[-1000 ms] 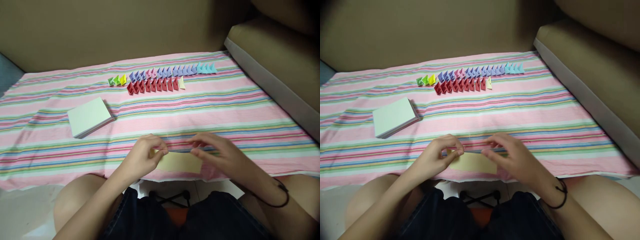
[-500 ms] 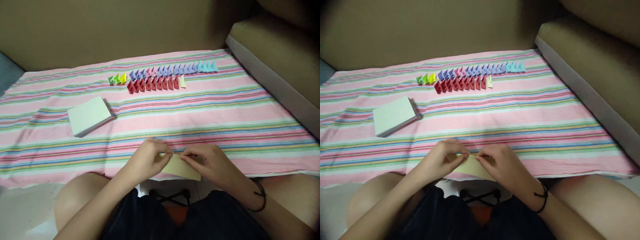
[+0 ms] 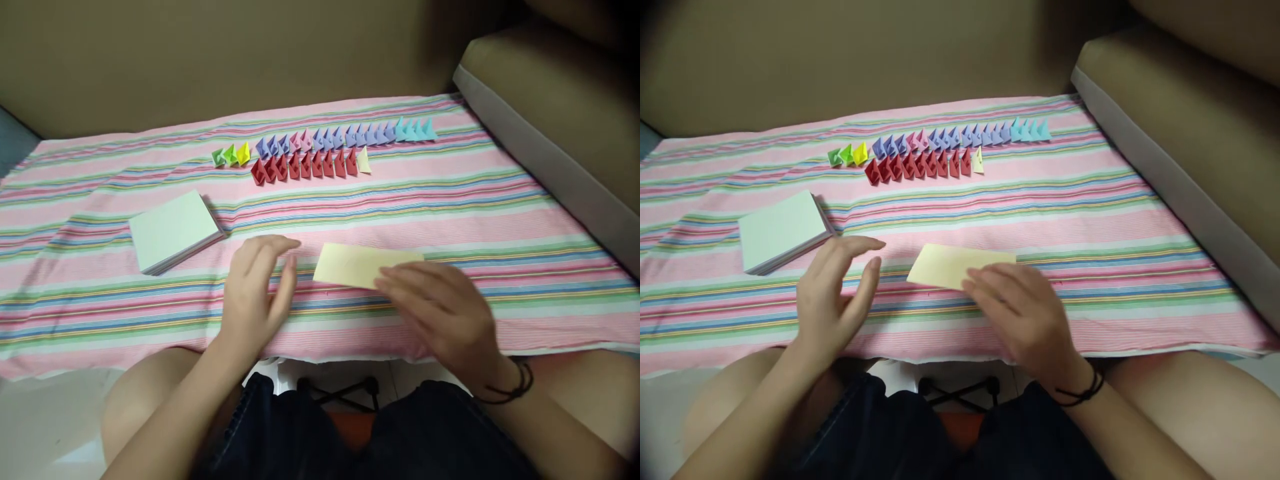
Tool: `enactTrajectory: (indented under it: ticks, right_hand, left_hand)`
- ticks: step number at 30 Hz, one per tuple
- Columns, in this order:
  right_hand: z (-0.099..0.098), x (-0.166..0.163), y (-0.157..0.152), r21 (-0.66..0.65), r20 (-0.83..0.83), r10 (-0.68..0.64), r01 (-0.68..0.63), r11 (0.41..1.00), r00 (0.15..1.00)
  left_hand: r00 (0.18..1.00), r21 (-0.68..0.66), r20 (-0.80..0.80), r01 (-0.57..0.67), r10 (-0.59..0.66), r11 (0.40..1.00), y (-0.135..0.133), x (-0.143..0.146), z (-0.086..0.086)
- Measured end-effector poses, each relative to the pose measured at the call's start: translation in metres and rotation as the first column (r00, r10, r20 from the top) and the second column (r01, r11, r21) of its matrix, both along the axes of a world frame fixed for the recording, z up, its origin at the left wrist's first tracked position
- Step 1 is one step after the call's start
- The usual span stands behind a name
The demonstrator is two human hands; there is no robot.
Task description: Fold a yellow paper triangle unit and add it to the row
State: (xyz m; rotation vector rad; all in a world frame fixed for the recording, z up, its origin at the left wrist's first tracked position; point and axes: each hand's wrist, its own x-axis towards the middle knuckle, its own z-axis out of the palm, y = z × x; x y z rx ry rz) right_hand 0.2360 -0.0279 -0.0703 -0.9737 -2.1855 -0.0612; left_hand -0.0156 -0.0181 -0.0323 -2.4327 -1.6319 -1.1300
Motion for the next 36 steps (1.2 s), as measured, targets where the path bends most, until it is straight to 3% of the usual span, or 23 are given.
enactTrajectory:
  ticks: [2,5,7,10,16,24,27,31,36]
  right_hand:
    - [-0.012,-0.008,-0.007,-0.032,0.135,0.099,-0.095,0.995,0.986]
    - [-0.029,-0.015,-0.019,-0.117,0.206,0.108,-0.085,0.989,0.973]
    - [-0.038,-0.016,-0.025,-0.136,0.212,0.09,-0.062,0.989,0.973]
    - [-0.046,-0.013,-0.032,-0.184,0.254,0.09,-0.043,0.982,0.963]
    - [-0.048,-0.001,-0.037,-0.208,0.381,0.094,-0.014,0.978,0.92]
    - [-0.048,0.022,-0.041,-0.253,0.347,-0.015,0.109,0.961,0.938]
    - [-0.045,0.025,-0.036,-0.292,0.234,-0.042,0.111,0.95,0.971]
    - [-0.036,0.02,-0.023,-0.391,0.089,-0.094,0.122,0.912,0.992]
    - [-0.028,0.013,0.008,-0.465,0.101,0.021,0.029,0.885,0.995]
  left_hand:
    - [0.992,-0.022,-0.038,0.116,-0.117,0.993,-0.011,0.013,-0.009]
    - [0.931,-0.148,-0.203,0.276,-0.302,0.95,-0.031,0.033,-0.034]
    - [0.878,-0.274,-0.337,0.252,-0.338,0.928,-0.044,0.044,-0.054]
    - [0.832,-0.297,-0.472,0.161,-0.291,0.941,-0.059,0.051,-0.074]
    - [0.787,-0.294,-0.56,0.101,-0.257,0.95,-0.063,0.042,-0.075]
    - [0.854,-0.295,-0.48,0.058,-0.201,0.954,-0.061,0.022,-0.073]
    - [0.917,-0.335,-0.326,0.113,-0.228,0.935,-0.049,0.011,-0.068]
    - [0.979,-0.428,-0.11,0.109,-0.172,0.897,-0.028,0.003,-0.06]
    - [0.982,-0.479,0.032,0.178,-0.186,0.86,-0.015,0.002,-0.053]
